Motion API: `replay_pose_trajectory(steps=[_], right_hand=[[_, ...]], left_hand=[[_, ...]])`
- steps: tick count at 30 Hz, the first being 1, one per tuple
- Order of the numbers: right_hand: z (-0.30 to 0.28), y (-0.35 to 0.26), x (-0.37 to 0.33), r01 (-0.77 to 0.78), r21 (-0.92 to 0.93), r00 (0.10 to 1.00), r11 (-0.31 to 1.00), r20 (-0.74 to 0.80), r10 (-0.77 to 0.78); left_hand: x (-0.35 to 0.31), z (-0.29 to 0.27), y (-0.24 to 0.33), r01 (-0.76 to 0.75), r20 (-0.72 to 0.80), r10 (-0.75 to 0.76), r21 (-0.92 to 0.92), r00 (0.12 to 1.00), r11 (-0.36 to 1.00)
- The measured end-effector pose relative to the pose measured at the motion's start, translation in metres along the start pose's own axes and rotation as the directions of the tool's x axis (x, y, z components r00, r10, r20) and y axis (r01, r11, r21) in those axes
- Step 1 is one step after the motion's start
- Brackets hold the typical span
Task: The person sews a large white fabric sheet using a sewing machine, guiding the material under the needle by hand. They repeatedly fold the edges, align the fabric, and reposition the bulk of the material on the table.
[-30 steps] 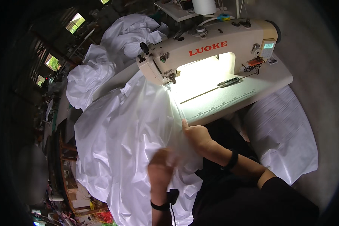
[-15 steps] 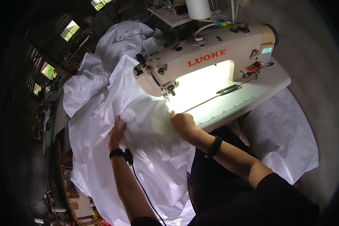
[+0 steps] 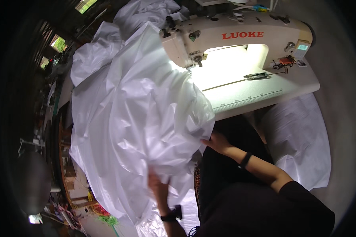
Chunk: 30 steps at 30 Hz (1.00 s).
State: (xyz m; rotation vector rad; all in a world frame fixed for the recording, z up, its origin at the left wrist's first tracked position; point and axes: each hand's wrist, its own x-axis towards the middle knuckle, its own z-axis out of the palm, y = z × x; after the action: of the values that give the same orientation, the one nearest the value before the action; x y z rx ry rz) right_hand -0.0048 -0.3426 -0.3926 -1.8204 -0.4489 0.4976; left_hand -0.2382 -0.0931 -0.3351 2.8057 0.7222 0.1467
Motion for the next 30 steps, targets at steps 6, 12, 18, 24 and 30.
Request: replay_pose_trajectory(steps=[6, 12, 18, 24, 30], right_hand=[[-0.066, -0.108, -0.115, -0.530, 0.420, 0.812, 0.737, 0.501, 0.299], [-0.110, -0.027, -0.150, -0.527, 0.262, 0.834, 0.808, 0.341, 0.434], [-0.101, -0.120, -0.128, 0.162, -0.429, 0.959, 0.889, -0.146, -0.245], [-0.029, -0.123, -0.070, 0.296, -0.135, 0.919, 0.945, 0.310, -0.244], [-0.005, -0.155, -0.052, 0.318, 0.055, 0.885, 0.946, 0.341, -0.317]], left_hand=[[0.058, -0.082, -0.124, 0.252, -0.524, -0.102, 0.224, 0.846, 0.941], [0.130, -0.078, -0.154, -0.061, -0.108, 0.068, 0.069, 0.992, 0.996], [0.069, -0.031, -0.088, 0.013, -0.675, -0.209, -0.283, 0.708, 0.959], [-0.010, 0.062, 0.060, -0.131, -0.516, -0.016, -0.247, 0.856, 0.960], [-0.009, 0.043, -0.032, 0.264, 0.114, -0.312, -0.826, 0.943, 0.498]])
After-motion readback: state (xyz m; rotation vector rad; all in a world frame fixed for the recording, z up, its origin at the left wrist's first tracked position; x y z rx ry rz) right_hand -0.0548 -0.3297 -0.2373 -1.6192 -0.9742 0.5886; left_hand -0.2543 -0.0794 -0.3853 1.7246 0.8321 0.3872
